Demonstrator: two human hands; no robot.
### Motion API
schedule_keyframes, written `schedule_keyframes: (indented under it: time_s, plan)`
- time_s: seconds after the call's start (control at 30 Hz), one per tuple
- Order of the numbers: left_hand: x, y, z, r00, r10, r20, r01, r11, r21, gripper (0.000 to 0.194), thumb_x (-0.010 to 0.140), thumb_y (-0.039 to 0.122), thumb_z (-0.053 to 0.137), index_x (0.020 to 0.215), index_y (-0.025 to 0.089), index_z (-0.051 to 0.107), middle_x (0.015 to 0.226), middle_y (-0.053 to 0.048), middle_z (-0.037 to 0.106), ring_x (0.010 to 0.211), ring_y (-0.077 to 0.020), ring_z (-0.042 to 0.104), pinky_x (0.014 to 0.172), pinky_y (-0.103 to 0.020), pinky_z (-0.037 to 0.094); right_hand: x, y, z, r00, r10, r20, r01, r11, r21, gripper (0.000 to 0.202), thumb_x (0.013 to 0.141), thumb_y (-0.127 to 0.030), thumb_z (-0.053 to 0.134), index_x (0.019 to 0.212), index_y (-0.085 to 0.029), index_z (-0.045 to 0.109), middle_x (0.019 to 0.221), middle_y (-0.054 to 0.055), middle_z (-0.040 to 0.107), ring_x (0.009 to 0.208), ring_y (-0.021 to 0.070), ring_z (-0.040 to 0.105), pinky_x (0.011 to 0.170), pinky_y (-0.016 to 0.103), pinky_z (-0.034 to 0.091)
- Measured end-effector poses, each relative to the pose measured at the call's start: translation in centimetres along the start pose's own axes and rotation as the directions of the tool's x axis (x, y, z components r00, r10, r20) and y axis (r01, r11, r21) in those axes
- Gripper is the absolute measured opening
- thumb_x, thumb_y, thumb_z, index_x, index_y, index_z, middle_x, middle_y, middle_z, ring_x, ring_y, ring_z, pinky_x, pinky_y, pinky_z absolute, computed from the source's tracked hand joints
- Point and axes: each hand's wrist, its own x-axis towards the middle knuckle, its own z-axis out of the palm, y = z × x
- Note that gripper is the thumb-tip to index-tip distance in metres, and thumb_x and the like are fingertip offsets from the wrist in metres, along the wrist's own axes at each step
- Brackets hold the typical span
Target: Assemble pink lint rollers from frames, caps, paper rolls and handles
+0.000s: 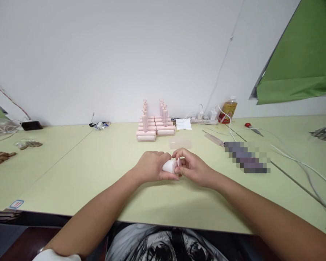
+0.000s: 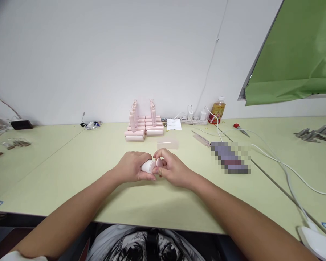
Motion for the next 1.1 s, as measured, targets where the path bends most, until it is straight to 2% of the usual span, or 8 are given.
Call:
schedule_keyframes:
  time_s: [0.3, 0.57, 0.7, 0.8, 0.93, 1.1]
  plan:
    - [0.0, 0.0, 0.0, 0.999, -0.023, -0.025, 0.024, 0.998, 0.056, 0.067, 0.072, 0.084, 0.042, 0.083, 0.02, 0.058, 0.072, -0.002, 0.062, 0.062, -0.0167, 0.056, 0.052, -0.025, 0.025, 0.1, 0.7, 0.1, 0.998, -0.054, -0.015, 0.054, 0.999, -0.011, 0.021, 0.085, -0.031, 0.062, 0.093, -0.023, 0.045, 0.093, 0.001, 0.051, 0.068, 0.0119, 0.052, 0.056, 0.025, 0.043]
    - [0.2, 0.1, 0.2, 0.99, -0.142, -0.015, 0.141, 0.989, -0.05, 0.063, 0.073, 0.081, 0.046, 0.09, 0.021, 0.06, 0.08, -0.001, 0.067, 0.071, -0.0191, 0.062, 0.056, -0.025, 0.032, 0.3, 0.8, 0.0, 1.0, -0.024, -0.018, 0.023, 0.998, -0.052, 0.024, 0.09, -0.04, 0.057, 0.101, -0.021, 0.046, 0.074, -0.001, 0.054, 0.064, 0.0135, 0.052, 0.058, 0.027, 0.041]
    - [0.2, 0.3, 0.2, 0.99, -0.142, -0.01, 0.141, 0.987, -0.083, 0.056, 0.082, 0.072, 0.045, 0.103, 0.022, 0.058, 0.092, -0.002, 0.068, 0.078, -0.0208, 0.064, 0.058, -0.027, 0.035, 0.4, 1.2, -0.1, 0.999, -0.039, -0.018, 0.039, 0.999, 0.004, 0.025, 0.091, -0.041, 0.054, 0.105, -0.021, 0.047, 0.074, -0.001, 0.055, 0.065, 0.013, 0.052, 0.059, 0.026, 0.042]
    - [0.2, 0.5, 0.4, 0.989, -0.147, -0.012, 0.145, 0.986, -0.08, 0.049, 0.085, 0.064, 0.048, 0.11, 0.022, 0.056, 0.098, -0.003, 0.069, 0.083, -0.022, 0.065, 0.061, -0.028, 0.038, 0.6, 1.3, -0.1, 0.997, -0.061, -0.048, 0.062, 0.998, 0.021, 0.029, 0.089, -0.042, 0.058, 0.108, -0.021, 0.05, 0.082, 0.0, 0.053, 0.068, 0.0125, 0.052, 0.059, 0.025, 0.043]
    - [0.1, 0.6, 0.6, 0.985, -0.173, -0.012, 0.172, 0.983, -0.072, 0.045, 0.085, 0.057, 0.051, 0.114, 0.023, 0.055, 0.101, -0.003, 0.069, 0.084, -0.0225, 0.065, 0.062, -0.029, 0.041, 0.7, 1.3, 0.1, 0.992, -0.056, -0.11, 0.05, 0.997, -0.056, 0.038, 0.081, -0.039, 0.068, 0.11, -0.022, 0.051, 0.088, 0.001, 0.054, 0.072, 0.0129, 0.052, 0.061, 0.024, 0.044]
    - [0.1, 0.8, 0.9, 0.98, -0.2, -0.022, 0.198, 0.978, -0.068, 0.041, 0.085, 0.053, 0.052, 0.114, 0.024, 0.056, 0.099, -0.002, 0.069, 0.083, -0.0226, 0.066, 0.062, -0.03, 0.042, 0.7, 1.2, 0.2, 0.989, -0.067, -0.132, 0.05, 0.99, -0.13, 0.034, 0.082, -0.037, 0.066, 0.11, -0.021, 0.053, 0.088, 0.001, 0.056, 0.069, 0.0121, 0.05, 0.059, 0.024, 0.042]
